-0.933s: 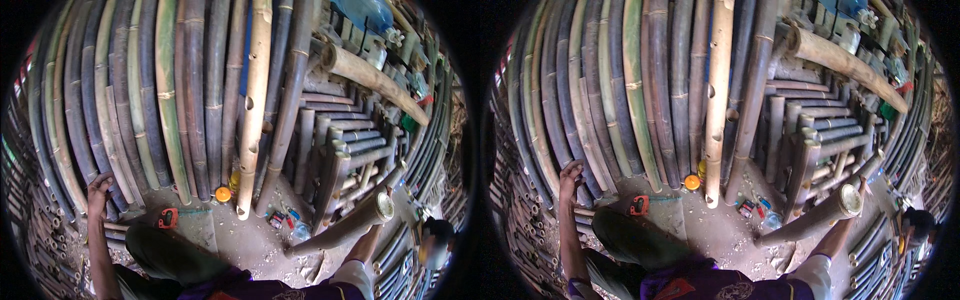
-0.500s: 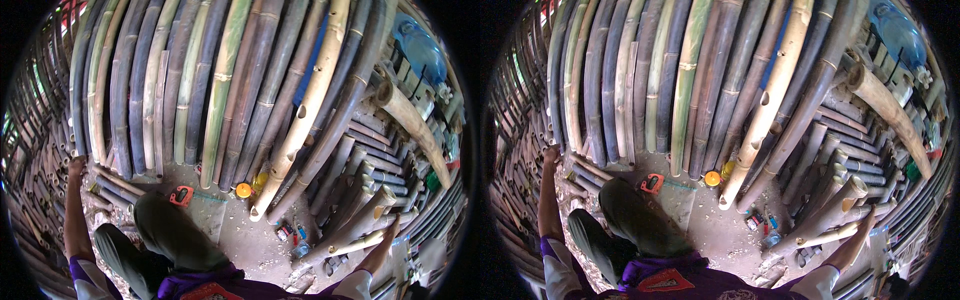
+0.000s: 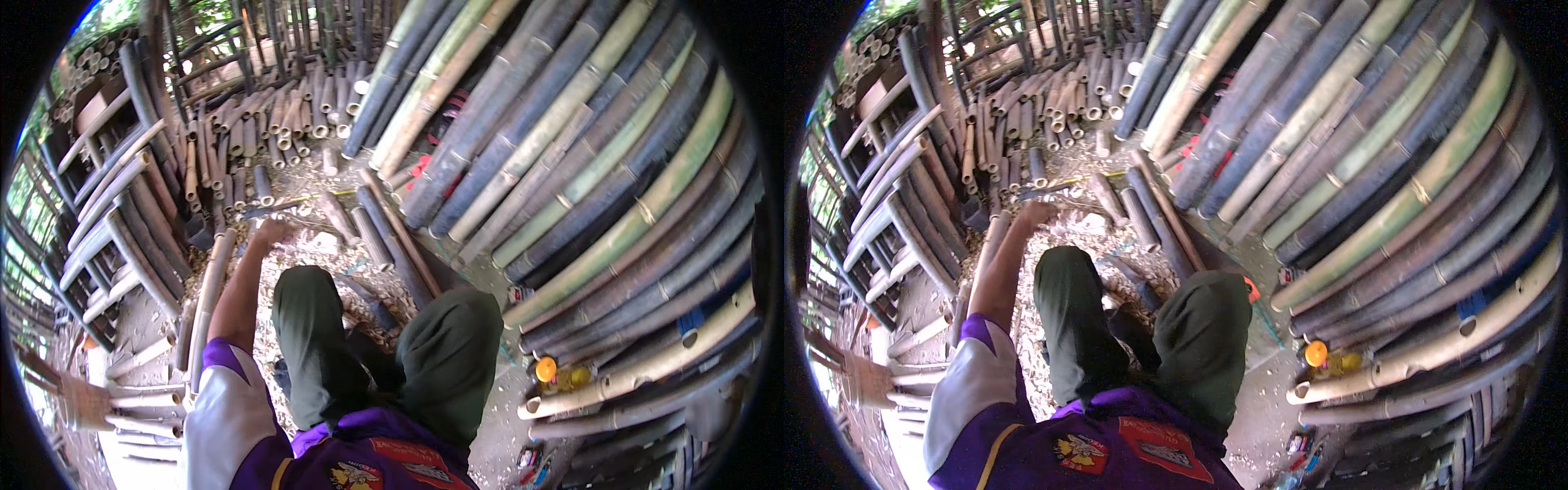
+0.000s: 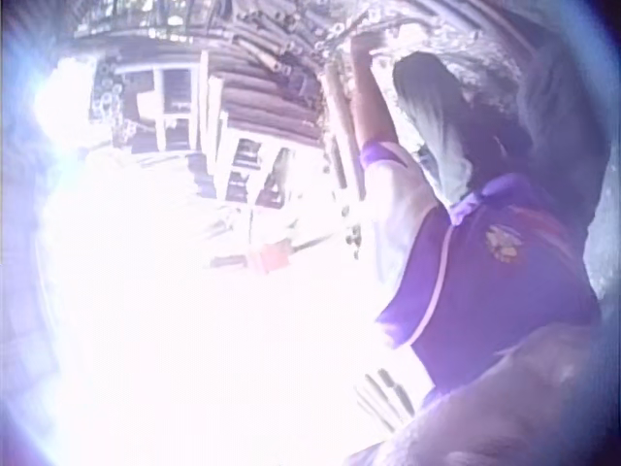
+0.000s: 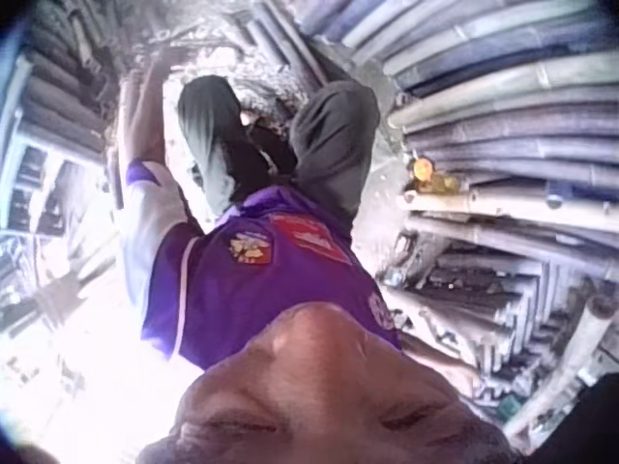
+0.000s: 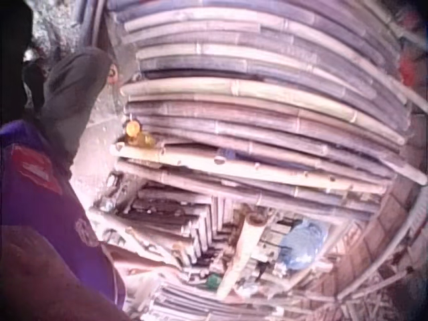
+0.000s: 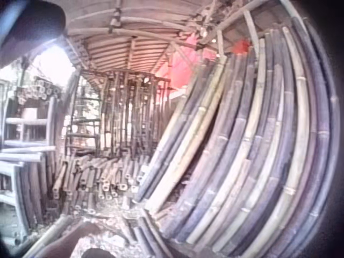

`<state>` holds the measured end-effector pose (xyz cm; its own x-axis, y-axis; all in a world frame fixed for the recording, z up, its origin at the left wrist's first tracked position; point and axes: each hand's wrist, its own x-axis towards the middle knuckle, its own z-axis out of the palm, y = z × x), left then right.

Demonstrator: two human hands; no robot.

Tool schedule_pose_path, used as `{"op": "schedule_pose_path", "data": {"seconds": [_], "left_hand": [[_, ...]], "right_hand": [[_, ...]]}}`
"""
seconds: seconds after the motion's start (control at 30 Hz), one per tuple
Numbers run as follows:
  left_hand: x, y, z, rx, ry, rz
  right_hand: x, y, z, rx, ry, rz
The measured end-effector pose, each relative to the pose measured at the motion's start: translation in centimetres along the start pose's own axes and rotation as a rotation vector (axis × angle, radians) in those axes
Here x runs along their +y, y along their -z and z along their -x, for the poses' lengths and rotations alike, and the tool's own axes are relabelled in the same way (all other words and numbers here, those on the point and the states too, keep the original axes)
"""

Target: The person selects a bamboo pole from a stack and sits on the floor to work on it. Using a knife, they carve and shape the end of the bamboo pole. They then use a chisel and a wooden mallet to split and hollow out the bamboo.

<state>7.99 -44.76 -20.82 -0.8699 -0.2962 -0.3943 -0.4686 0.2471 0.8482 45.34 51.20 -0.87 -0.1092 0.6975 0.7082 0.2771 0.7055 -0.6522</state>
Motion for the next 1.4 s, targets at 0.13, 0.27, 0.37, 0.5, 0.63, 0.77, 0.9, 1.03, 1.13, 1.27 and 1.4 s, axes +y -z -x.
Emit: {"op": "schedule_pose_path", "data": {"seconds": [0.13, 0.27, 0.37, 0.5, 0.63, 0.77, 0.9, 1.03, 1.13, 1.27, 1.4], "left_hand": [[-8.5, 3.0, 2.3, 0.098, 0.042, -0.895], [-16.3, -3.4, 5.7, 0.082, 0.172, -0.859], [-20.5, -6.4, 9.9, 0.087, 0.223, -0.645], [-23.9, -7.7, 16.3, 0.125, 0.271, -0.418], [-26.4, -10.1, 21.6, 0.170, 0.291, -0.122], [-29.5, -10.8, 29.2, 0.224, 0.345, 0.106], [-24.7, -14.2, 29.7, 0.239, 0.220, 0.354], [-23.1, -10.3, 31.9, 0.364, 0.230, 0.380], [-23.9, -4.3, 28.8, 0.489, 0.199, 0.271], [-25.4, 3.3, 20.6, 0.627, 0.134, -0.010], [-22.2, 11.1, 15.0, 0.766, 0.222, -0.450]], "right_hand": [[-11.6, -8.2, 5.9, -0.441, -0.007, -0.394], [-21.4, -11.5, 10.2, -0.859, -0.046, -0.725], [-28.6, -11.7, 13.3, -1.227, -0.179, -0.981], [-43.0, -9.0, 25.0, -2.094, -0.402, -2.103], [-51.1, -4.1, 31.2, -3.166, -1.019, -2.085], [-53.6, -4.3, 32.7, -3.397, -1.696, -1.421], [-54.1, -6.6, 37.3, -3.492, -1.011, -1.847], [-53.9, -11.7, 39.8, -3.671, -0.411, -1.033], [-54.9, -15.0, 43.5, -3.307, 0.216, -1.008], [-57.1, -19.6, 49.7, -2.871, 0.377, -0.900], [-58.5, -20.1, 54.8, -2.926, 0.274, -0.976]]}}
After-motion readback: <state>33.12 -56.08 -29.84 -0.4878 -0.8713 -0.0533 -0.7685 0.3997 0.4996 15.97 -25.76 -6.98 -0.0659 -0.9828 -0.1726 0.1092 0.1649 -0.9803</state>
